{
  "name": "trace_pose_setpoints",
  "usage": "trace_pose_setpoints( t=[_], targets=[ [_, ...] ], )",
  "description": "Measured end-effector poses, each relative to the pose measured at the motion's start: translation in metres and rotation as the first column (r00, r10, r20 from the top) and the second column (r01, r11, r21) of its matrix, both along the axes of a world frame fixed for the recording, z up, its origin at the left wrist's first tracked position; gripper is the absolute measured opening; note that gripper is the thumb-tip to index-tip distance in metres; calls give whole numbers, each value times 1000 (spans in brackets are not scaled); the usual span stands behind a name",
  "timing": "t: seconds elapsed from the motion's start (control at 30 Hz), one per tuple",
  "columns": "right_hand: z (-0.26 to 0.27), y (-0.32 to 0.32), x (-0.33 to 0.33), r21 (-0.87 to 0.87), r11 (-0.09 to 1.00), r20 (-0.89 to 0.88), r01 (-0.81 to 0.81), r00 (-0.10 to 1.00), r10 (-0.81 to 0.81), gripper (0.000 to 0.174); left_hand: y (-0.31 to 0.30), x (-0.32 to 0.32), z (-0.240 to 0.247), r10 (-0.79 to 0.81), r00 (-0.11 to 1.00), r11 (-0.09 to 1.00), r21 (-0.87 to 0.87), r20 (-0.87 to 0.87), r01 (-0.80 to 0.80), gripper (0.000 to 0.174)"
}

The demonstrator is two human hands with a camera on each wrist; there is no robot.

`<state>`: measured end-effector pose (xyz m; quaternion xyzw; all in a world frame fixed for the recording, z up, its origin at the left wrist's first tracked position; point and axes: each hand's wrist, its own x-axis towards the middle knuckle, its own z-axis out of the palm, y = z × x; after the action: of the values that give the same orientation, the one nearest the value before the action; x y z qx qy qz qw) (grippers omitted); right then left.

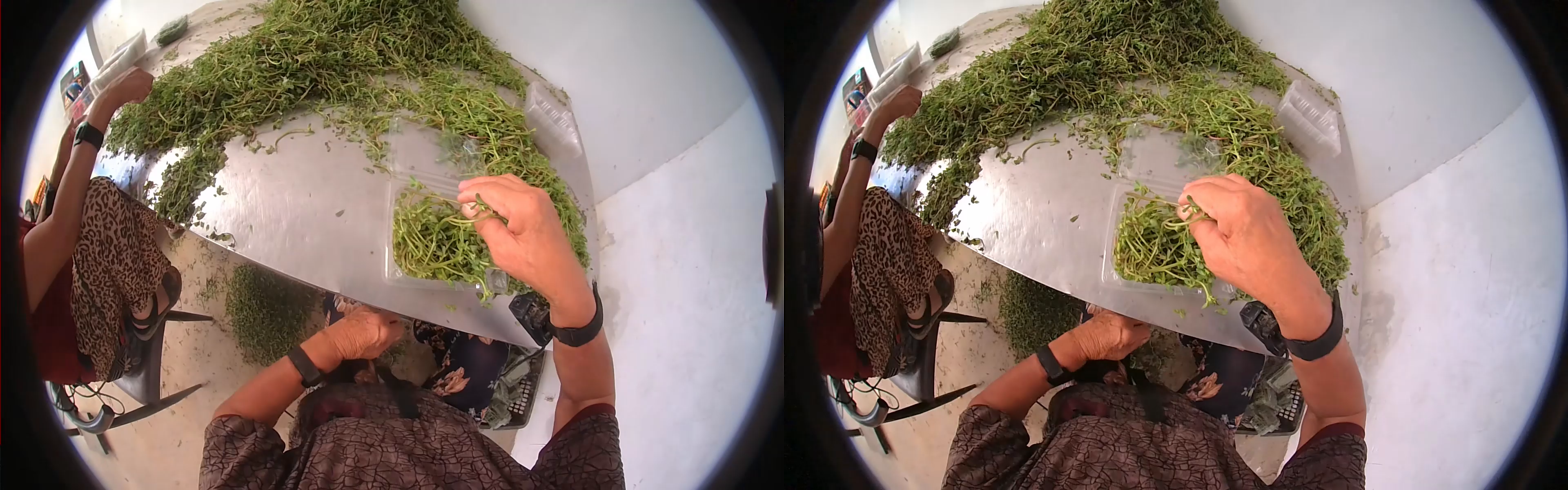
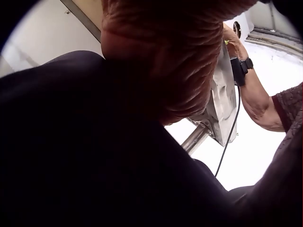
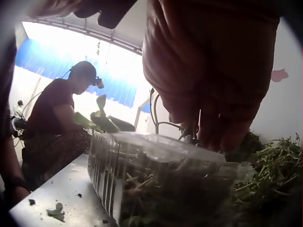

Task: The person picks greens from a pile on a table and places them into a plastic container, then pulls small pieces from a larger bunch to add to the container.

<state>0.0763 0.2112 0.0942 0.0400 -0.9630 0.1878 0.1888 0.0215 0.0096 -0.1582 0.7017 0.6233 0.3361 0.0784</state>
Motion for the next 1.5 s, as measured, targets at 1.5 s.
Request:
trace_pose_setpoints(
  t=[1.5],
  targets=[
    [-10, 2, 58, -40, 999, -55, 12, 998, -14, 28, 20, -21, 217, 363, 888, 932, 91, -281, -352, 37]
  ],
)
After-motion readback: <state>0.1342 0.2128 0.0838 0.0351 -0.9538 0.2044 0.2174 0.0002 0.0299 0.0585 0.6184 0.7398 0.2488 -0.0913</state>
